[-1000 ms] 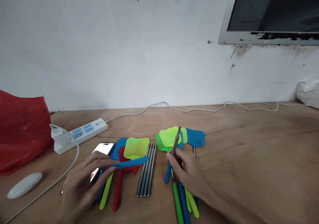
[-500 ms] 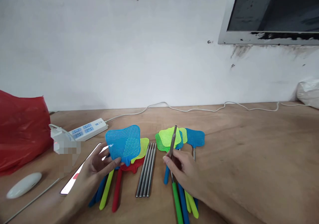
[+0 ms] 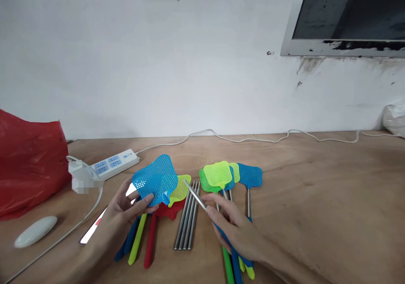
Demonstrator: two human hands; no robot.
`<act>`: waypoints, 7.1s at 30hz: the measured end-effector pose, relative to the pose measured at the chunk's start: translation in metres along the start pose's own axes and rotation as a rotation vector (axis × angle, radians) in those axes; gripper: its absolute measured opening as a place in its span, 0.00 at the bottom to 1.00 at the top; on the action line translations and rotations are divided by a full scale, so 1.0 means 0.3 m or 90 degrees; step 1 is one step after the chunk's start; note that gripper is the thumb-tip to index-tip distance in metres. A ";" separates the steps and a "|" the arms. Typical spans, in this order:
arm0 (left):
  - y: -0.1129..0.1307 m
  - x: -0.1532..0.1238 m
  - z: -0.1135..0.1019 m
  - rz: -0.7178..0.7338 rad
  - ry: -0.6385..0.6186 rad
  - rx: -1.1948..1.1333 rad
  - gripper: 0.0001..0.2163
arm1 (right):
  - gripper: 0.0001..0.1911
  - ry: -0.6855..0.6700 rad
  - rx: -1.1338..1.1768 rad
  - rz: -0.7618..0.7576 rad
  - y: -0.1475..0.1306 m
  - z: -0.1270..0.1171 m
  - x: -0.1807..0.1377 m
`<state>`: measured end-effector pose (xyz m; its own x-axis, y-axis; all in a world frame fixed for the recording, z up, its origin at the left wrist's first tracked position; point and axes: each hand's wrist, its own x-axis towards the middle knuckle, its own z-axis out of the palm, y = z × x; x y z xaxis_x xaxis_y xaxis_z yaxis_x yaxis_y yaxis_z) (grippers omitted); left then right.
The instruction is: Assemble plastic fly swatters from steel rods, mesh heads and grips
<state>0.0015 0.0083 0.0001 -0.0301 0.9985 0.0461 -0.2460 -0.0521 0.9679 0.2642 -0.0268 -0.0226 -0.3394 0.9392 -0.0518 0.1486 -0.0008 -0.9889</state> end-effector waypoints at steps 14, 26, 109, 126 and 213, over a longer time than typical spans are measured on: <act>-0.002 -0.004 0.008 -0.076 0.016 -0.043 0.38 | 0.26 -0.105 -0.070 0.022 0.028 -0.006 -0.012; -0.007 0.008 -0.004 0.014 0.043 0.038 0.35 | 0.27 -0.020 -0.060 0.037 0.029 0.005 -0.002; 0.047 -0.127 -0.047 0.129 -0.376 0.654 0.20 | 0.20 0.340 0.438 -0.002 -0.028 -0.058 0.047; 0.075 -0.145 -0.088 0.078 -0.306 0.675 0.18 | 0.23 0.286 0.483 -0.010 -0.030 -0.055 0.060; 0.065 0.053 -0.053 0.115 -0.204 1.234 0.20 | 0.21 0.370 -0.606 -0.146 0.072 -0.087 0.087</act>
<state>-0.0194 0.0230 0.0157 0.2719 0.9621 -0.0214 0.9521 -0.2722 -0.1392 0.2827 0.0066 -0.0415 -0.0038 0.9007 0.4345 0.8677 0.2190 -0.4463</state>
